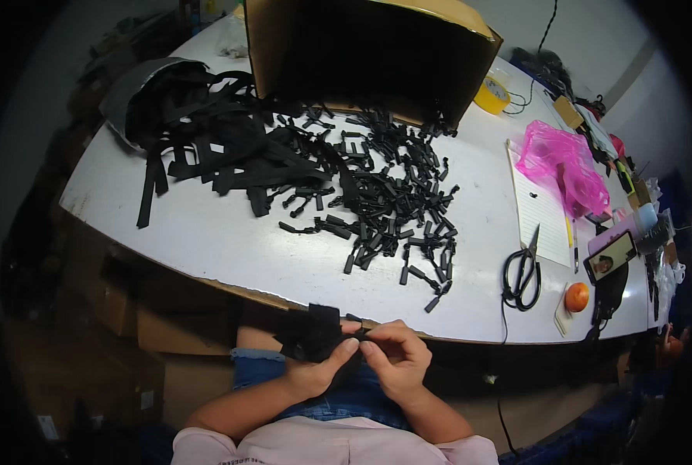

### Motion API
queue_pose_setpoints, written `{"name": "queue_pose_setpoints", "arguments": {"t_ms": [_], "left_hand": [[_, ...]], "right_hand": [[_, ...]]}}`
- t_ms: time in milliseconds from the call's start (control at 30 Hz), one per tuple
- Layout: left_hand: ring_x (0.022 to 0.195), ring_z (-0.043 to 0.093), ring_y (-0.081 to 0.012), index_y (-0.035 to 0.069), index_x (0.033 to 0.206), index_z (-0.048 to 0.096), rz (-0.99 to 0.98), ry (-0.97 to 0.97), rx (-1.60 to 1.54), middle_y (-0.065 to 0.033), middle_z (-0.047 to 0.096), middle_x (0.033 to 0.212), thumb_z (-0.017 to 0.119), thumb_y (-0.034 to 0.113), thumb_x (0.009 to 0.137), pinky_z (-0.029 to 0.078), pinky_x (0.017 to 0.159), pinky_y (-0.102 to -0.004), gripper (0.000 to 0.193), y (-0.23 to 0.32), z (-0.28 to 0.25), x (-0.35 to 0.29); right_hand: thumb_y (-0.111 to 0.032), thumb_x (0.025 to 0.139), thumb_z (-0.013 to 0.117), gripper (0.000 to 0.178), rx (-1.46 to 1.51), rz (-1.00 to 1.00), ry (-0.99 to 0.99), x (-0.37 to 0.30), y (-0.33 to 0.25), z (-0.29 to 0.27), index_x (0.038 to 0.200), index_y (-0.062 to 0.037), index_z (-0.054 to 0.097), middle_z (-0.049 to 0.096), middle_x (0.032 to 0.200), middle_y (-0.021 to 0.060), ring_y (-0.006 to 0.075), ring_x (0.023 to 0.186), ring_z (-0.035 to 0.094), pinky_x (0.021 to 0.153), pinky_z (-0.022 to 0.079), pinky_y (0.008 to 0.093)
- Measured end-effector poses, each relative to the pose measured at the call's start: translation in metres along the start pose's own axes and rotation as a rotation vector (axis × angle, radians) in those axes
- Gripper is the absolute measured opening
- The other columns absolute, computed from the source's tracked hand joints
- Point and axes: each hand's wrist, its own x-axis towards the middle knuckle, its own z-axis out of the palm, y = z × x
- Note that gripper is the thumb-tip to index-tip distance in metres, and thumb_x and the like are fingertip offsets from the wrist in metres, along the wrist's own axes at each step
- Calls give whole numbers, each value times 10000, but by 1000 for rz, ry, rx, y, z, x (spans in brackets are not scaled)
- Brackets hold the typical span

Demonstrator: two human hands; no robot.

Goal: Assembling plastic buckles and clips onto precut black nylon straps at a workbench.

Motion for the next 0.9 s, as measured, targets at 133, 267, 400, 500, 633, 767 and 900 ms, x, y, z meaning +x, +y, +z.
{"name": "queue_pose_setpoints", "arguments": {"t_ms": [133,267,400,500,633,767,900], "left_hand": [[833,523,-118,9,964,551,80,-15,-35,-59,557,885,561,62,782,422,746,-242,189,5,0,3],[815,517,-108,2,950,557,-130,-72,-266,-50,550,869,564,46,773,418,740,-234,182,13,-4,5],[812,513,-143,12,873,549,-211,-138,-276,-74,538,860,585,36,730,401,748,-247,150,12,-4,5],[821,514,-138,7,892,544,-159,-155,-166,-75,540,870,577,29,735,403,751,-248,162,11,-6,4],[821,520,-107,4,943,571,-105,-121,-152,-54,573,886,560,43,773,415,745,-235,175,7,-5,4],[820,529,-109,7,947,569,-99,-65,-106,-56,573,894,552,45,780,424,736,-235,172,11,0,0],[828,532,-107,14,949,567,-83,-83,-70,-54,576,890,558,60,781,427,736,-229,175,15,-2,1]], "right_hand": [[26,728,591,90,8,15,-55,3,-1,-2,810,25,553,541,749,70,94,588,511,516,422,185],[-15,754,581,68,478,404,-178,5,0,-13,789,27,540,524,686,49,77,523,471,445,376,181],[-30,763,575,70,628,594,-288,9,-1,-23,775,23,531,512,650,35,66,490,444,422,352,180],[-26,765,570,61,648,677,-319,11,-3,-24,765,19,530,505,631,29,61,481,440,414,344,180],[-35,768,566,65,217,300,-163,1,-1,-8,775,21,534,516,658,39,68,513,452,454,363,182],[-44,779,550,75,-62,44,-172,-4,1,-7,802,25,531,520,689,49,70,555,460,495,374,179],[-40,786,540,67,27,99,-202,-3,1,-8,806,24,528,514,701,39,61,574,452,503,367,177]]}}
